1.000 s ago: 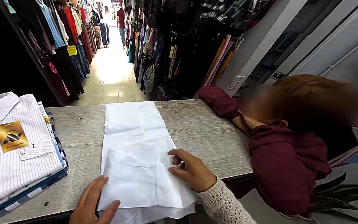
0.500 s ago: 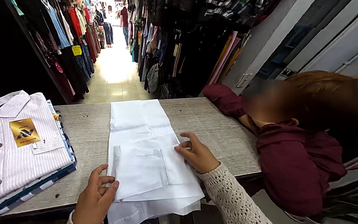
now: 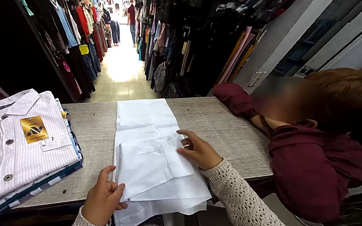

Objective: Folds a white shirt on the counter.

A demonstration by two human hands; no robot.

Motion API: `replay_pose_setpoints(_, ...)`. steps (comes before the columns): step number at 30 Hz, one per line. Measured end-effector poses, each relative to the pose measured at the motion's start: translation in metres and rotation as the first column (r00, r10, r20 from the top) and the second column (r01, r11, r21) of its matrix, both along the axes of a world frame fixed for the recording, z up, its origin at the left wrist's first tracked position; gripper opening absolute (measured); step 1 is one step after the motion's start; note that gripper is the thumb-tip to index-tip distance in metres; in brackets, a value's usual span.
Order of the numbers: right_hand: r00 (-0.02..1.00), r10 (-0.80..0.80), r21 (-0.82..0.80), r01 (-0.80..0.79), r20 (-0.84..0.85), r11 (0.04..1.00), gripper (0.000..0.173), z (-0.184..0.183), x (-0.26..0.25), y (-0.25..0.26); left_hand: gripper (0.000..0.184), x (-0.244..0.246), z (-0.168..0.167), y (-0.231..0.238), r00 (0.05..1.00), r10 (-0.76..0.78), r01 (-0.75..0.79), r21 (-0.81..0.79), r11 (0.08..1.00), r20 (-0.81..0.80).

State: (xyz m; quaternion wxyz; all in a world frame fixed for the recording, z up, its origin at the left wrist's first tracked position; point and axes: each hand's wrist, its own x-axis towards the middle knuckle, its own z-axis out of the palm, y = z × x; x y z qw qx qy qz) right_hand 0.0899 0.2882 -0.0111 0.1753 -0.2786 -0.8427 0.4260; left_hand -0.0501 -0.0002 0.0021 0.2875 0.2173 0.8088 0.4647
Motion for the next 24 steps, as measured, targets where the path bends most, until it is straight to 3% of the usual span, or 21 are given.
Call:
replay_pose_setpoints(1,1.000,-0.018,0.033,0.018,-0.012,0.999,0.065,0.002,-0.001,-0.002,0.060,0.000,0.001,-0.004,0.997,-0.045,0.042,-0.052,0.998,-0.066)
replay_pose_setpoints(3,0.995,-0.016,0.232,0.039,-0.098,0.972,0.062,0.004,-0.004,-0.005,0.055,0.004,0.004,-0.010,0.918,-0.091,0.052,-0.111,0.992,-0.386)
replay_pose_setpoints(5,0.981,0.104,0.503,-0.008,-0.163,0.864,0.054,0.006,-0.005,-0.007,0.046,0.009,0.010,-0.005,0.690,-0.047,0.034,-0.032,0.999,-0.722)
replay_pose_setpoints(7,0.963,0.244,0.660,-0.109,-0.116,0.743,0.052,0.006,-0.007,-0.019,0.044,0.011,0.010,0.015,0.490,-0.056,0.144,0.018,0.989,-0.870)
replay_pose_setpoints(9,0.946,0.324,0.692,-0.251,0.026,0.677,0.058,-0.003,-0.005,-0.038,0.058,0.012,-0.003,0.041,0.422,-0.149,0.269,-0.034,0.963,-0.894)
replay_pose_setpoints(12,0.906,0.313,0.557,-0.422,0.284,0.716,0.065,-0.020,0.008,-0.043,0.079,-0.002,-0.027,0.054,0.540,-0.423,0.321,-0.286,0.903,-0.728)
replay_pose_setpoints(13,0.908,0.290,0.544,-0.413,0.301,0.730,0.064,-0.024,0.010,-0.039,0.081,-0.009,-0.033,0.053,0.551,-0.429,0.301,-0.309,0.902,-0.716)
replay_pose_setpoints(16,0.927,0.244,0.527,-0.365,0.286,0.768,0.058,-0.028,0.025,-0.030,0.074,-0.023,-0.048,0.036,0.507,-0.390,0.250,-0.303,0.920,-0.768)
replay_pose_setpoints(20,0.955,0.286,0.600,-0.273,0.076,0.752,0.045,-0.039,0.076,-0.014,0.060,-0.038,-0.060,-0.013,0.383,-0.276,0.241,-0.193,0.951,-0.881)
replay_pose_setpoints(22,0.967,0.252,0.644,-0.217,0.040,0.734,0.049,-0.046,0.112,-0.007,0.058,-0.046,-0.067,-0.048,0.274,-0.260,0.288,-0.179,0.941,-0.926)
replay_pose_setpoints(24,0.979,0.189,0.727,-0.188,0.081,0.660,0.067,-0.058,0.139,0.000,0.066,-0.050,-0.074,-0.069,0.162,-0.277,0.308,-0.218,0.926,-0.947)
